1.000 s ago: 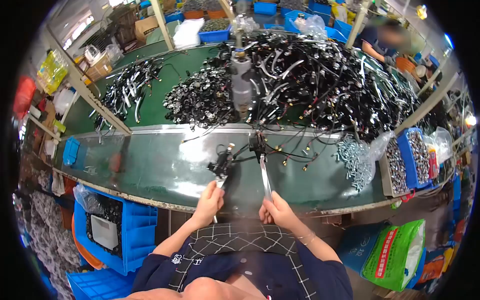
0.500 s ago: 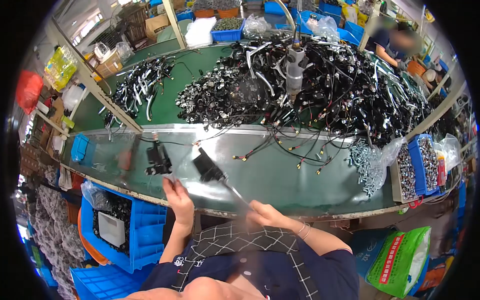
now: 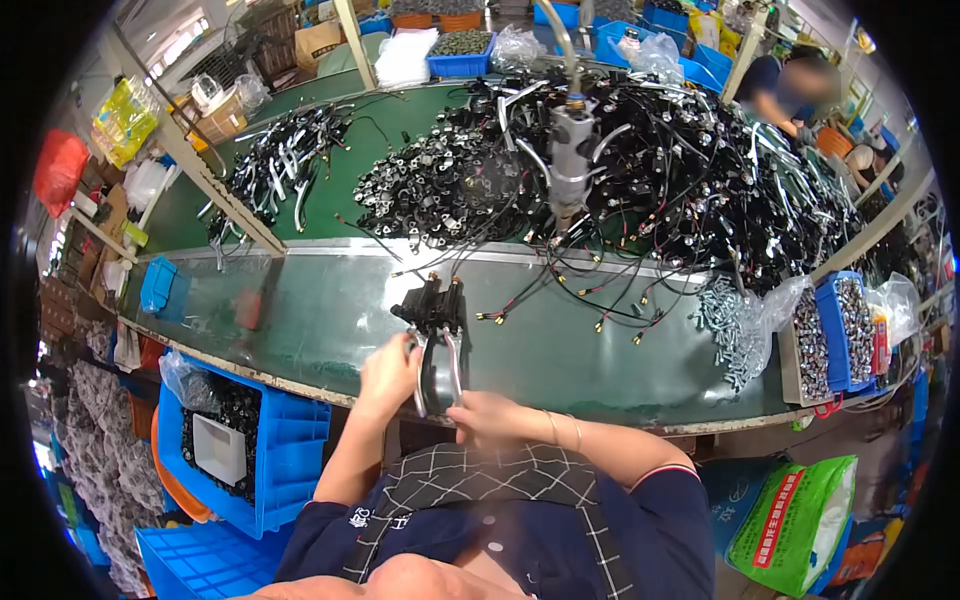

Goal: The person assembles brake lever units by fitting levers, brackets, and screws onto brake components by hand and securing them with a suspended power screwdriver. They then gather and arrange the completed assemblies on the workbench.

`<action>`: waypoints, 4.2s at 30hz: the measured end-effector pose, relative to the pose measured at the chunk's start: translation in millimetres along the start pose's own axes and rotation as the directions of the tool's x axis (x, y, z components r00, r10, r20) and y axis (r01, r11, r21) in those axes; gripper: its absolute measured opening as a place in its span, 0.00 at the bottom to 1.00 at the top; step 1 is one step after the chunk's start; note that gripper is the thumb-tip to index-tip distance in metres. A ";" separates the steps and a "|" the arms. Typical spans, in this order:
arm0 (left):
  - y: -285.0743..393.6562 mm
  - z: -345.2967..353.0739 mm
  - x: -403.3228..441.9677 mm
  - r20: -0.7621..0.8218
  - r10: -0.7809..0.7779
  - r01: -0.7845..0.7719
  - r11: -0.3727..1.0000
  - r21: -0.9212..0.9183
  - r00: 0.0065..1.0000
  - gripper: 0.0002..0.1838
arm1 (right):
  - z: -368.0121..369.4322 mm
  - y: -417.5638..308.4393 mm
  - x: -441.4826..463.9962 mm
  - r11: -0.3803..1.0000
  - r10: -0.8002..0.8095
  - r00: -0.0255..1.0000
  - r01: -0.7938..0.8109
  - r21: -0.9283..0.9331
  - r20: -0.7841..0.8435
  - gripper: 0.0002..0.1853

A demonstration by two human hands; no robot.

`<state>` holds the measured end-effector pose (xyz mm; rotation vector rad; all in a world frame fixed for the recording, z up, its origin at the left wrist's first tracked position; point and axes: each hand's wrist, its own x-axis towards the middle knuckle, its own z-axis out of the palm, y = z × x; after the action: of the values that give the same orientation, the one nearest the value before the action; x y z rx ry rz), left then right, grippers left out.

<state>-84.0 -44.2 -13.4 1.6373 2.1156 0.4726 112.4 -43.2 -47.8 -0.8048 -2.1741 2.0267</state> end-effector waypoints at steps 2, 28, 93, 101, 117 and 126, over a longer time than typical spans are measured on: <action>0.4 1.5 7.8 -0.316 0.207 -0.177 0.977 0.119 0.926 0.20 | -6.0 -23.5 4.4 0.961 0.249 0.969 -0.248 -0.119 -0.004 0.21; 164.1 57.6 249.4 -0.090 0.598 -0.602 0.772 -0.203 0.796 0.11 | -453.4 5.9 5.6 -0.354 -0.470 0.789 -0.580 -0.734 -0.397 0.10; 35.8 26.1 36.9 0.106 0.811 -0.787 0.514 0.343 0.576 0.11 | -290.4 19.0 -55.5 0.720 -0.400 0.232 -0.519 -0.461 -0.886 0.11; 30.3 25.7 48.9 0.098 0.783 -0.760 0.555 0.338 0.615 0.13 | -435.5 84.7 108.3 0.524 -0.679 0.236 -0.508 -0.684 -0.695 0.05; 28.2 27.0 48.6 0.039 0.809 -0.770 0.542 0.335 0.586 0.14 | -380.9 -15.8 90.3 0.357 -0.120 0.407 -0.833 -0.422 -0.905 0.12; 26.0 29.7 48.6 0.015 0.815 -0.781 0.550 0.296 0.580 0.13 | -382.3 -16.4 82.5 0.546 0.071 0.350 -0.797 -0.257 -0.934 0.13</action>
<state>-57.6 9.6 -31.4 2.8042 1.3918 0.5659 184.2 339.4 -6.3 -2.1986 -2.0085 0.3022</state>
